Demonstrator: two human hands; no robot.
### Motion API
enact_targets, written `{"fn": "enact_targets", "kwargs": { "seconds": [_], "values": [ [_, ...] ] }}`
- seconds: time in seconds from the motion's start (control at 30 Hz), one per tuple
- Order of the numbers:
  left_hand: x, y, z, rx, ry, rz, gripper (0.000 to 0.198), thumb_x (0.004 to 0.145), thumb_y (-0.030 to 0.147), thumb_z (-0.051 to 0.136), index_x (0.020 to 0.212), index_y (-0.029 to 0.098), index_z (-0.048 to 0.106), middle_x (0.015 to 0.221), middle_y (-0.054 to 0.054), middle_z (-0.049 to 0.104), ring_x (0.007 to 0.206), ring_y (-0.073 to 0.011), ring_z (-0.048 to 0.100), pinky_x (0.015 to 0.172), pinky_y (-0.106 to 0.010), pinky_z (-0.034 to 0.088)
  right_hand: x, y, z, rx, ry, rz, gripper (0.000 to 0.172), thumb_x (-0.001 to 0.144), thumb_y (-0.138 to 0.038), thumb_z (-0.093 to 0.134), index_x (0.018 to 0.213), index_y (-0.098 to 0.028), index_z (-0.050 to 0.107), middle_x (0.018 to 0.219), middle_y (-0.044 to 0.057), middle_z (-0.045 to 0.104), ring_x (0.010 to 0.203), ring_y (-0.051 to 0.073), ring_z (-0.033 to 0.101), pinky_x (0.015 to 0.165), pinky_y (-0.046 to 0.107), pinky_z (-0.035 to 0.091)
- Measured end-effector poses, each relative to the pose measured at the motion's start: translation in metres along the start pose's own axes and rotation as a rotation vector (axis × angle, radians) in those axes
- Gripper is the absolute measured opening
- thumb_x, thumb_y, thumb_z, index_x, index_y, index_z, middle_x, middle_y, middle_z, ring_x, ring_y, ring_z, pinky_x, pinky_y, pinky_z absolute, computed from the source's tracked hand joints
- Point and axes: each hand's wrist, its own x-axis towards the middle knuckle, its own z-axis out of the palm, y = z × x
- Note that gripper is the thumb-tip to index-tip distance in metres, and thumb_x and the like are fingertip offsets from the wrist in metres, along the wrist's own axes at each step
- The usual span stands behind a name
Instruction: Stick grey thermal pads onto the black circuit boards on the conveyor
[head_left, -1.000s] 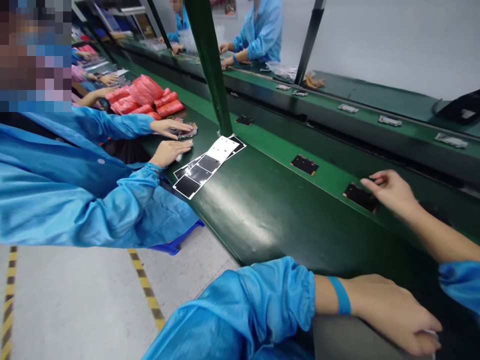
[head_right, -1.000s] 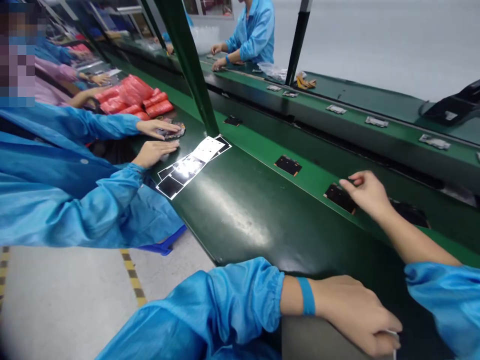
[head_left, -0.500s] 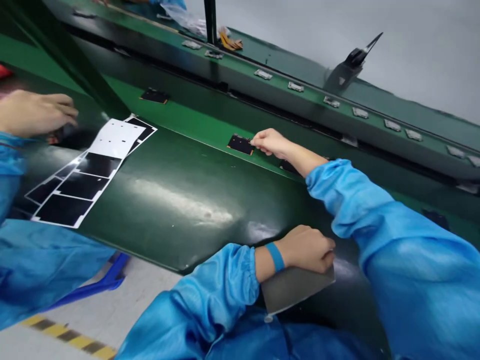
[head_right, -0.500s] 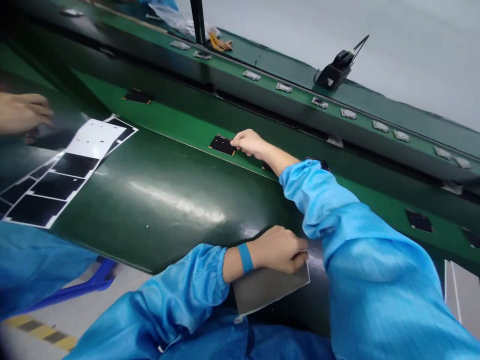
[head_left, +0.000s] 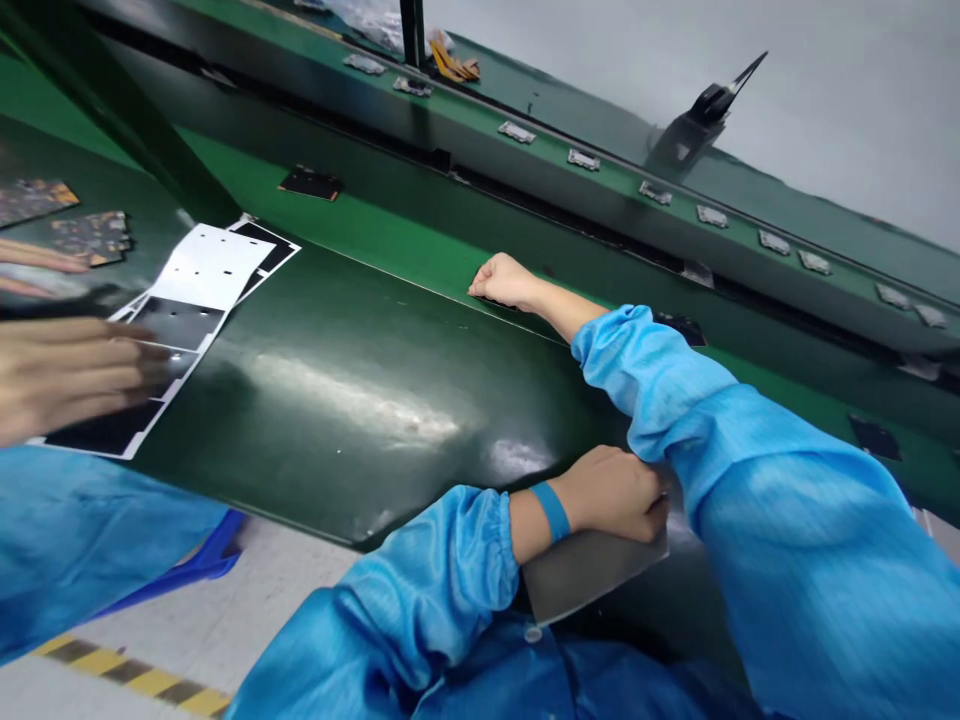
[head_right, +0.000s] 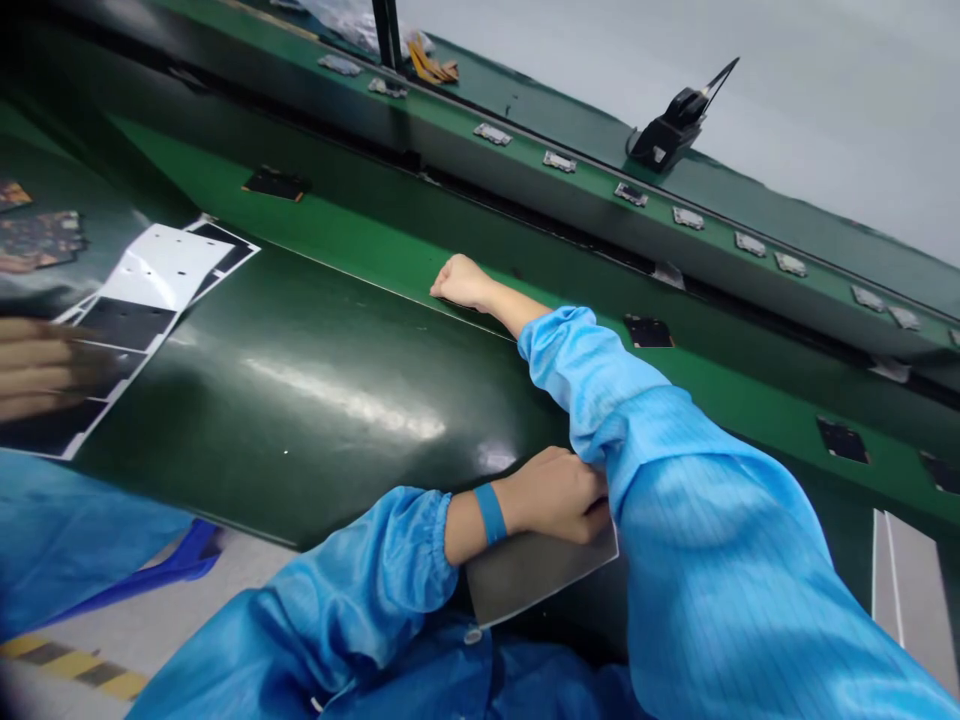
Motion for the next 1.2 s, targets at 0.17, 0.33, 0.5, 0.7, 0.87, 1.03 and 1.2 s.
{"fn": "enact_targets", "kwargs": {
  "seconds": [0.17, 0.33, 0.5, 0.7, 0.87, 1.03, 1.2],
  "values": [
    [0.001, 0.001, 0.001, 0.009, 0.003, 0.002, 0.031, 0.105, 0.037, 0.052, 0.100, 0.019, 0.077, 0.104, -0.008, 0.083, 0.093, -0.0260, 0.081, 0.069, -0.036, 0.057, -0.007, 0.002, -0.004, -0.021, 0.018, 0.032, 0.029, 0.089, -0.009, 0.078, 0.064, -0.015, 0.064, 0.054, -0.003, 0.050, 0.055, 0.010, 0.043, 0.056, 0.026, 0.040],
    [0.001, 0.002, -0.002, 0.010, -0.010, -0.004, 0.031, 0.105, 0.037, 0.052, 0.100, 0.020, 0.077, 0.103, -0.008, 0.083, 0.093, -0.0253, 0.080, 0.069, -0.035, 0.057, -0.010, 0.008, -0.006, -0.009, 0.021, 0.067, 0.028, 0.091, -0.008, 0.076, 0.066, -0.014, 0.063, 0.055, -0.002, 0.052, 0.055, 0.010, 0.043, 0.055, 0.027, 0.038],
    [0.000, 0.002, -0.004, 0.011, -0.023, -0.003, 0.031, 0.105, 0.035, 0.051, 0.102, 0.020, 0.078, 0.103, -0.007, 0.083, 0.093, -0.0251, 0.080, 0.071, -0.035, 0.057, -0.013, 0.019, -0.009, -0.009, 0.037, 0.058, 0.024, 0.090, -0.008, 0.077, 0.069, -0.013, 0.066, 0.058, -0.002, 0.054, 0.056, 0.010, 0.043, 0.058, 0.028, 0.038],
    [0.001, 0.002, -0.005, 0.011, -0.032, -0.022, 0.029, 0.104, 0.034, 0.052, 0.100, 0.020, 0.077, 0.100, -0.008, 0.083, 0.091, -0.0260, 0.081, 0.074, -0.036, 0.057, -0.020, 0.028, -0.016, -0.043, 0.044, 0.065, 0.020, 0.091, -0.011, 0.077, 0.073, -0.012, 0.068, 0.061, -0.002, 0.055, 0.059, 0.010, 0.045, 0.061, 0.028, 0.038],
    [0.001, 0.003, -0.006, 0.013, -0.053, -0.026, 0.030, 0.104, 0.035, 0.051, 0.104, 0.020, 0.077, 0.098, -0.009, 0.083, 0.090, -0.0268, 0.080, 0.073, -0.037, 0.055, -0.029, 0.031, -0.017, -0.185, 0.071, 0.033, 0.019, 0.093, -0.010, 0.072, 0.075, -0.011, 0.068, 0.069, 0.003, 0.062, 0.066, 0.012, 0.054, 0.070, 0.028, 0.047],
    [0.000, 0.002, -0.007, 0.005, -0.036, -0.026, 0.032, 0.105, 0.034, 0.050, 0.099, 0.019, 0.077, 0.095, -0.010, 0.082, 0.088, -0.0265, 0.079, 0.070, -0.036, 0.051, -0.038, 0.031, -0.009, -0.528, 0.139, 0.014, 0.009, 0.092, -0.009, 0.068, 0.094, -0.008, 0.077, 0.098, 0.019, 0.076, 0.095, 0.030, 0.073, 0.091, 0.044, 0.058],
    [0.000, -0.003, -0.003, -0.038, -0.015, -0.040, 0.029, 0.104, 0.034, 0.053, 0.088, 0.020, 0.073, 0.088, -0.009, 0.080, 0.083, -0.0248, 0.075, 0.068, -0.035, 0.043, -0.035, 0.029, -0.027, -0.641, 0.110, 0.080, 0.032, 0.089, -0.033, 0.087, 0.103, -0.007, 0.077, 0.108, 0.022, 0.074, 0.103, 0.036, 0.073, 0.094, 0.048, 0.059]
  ]
}}
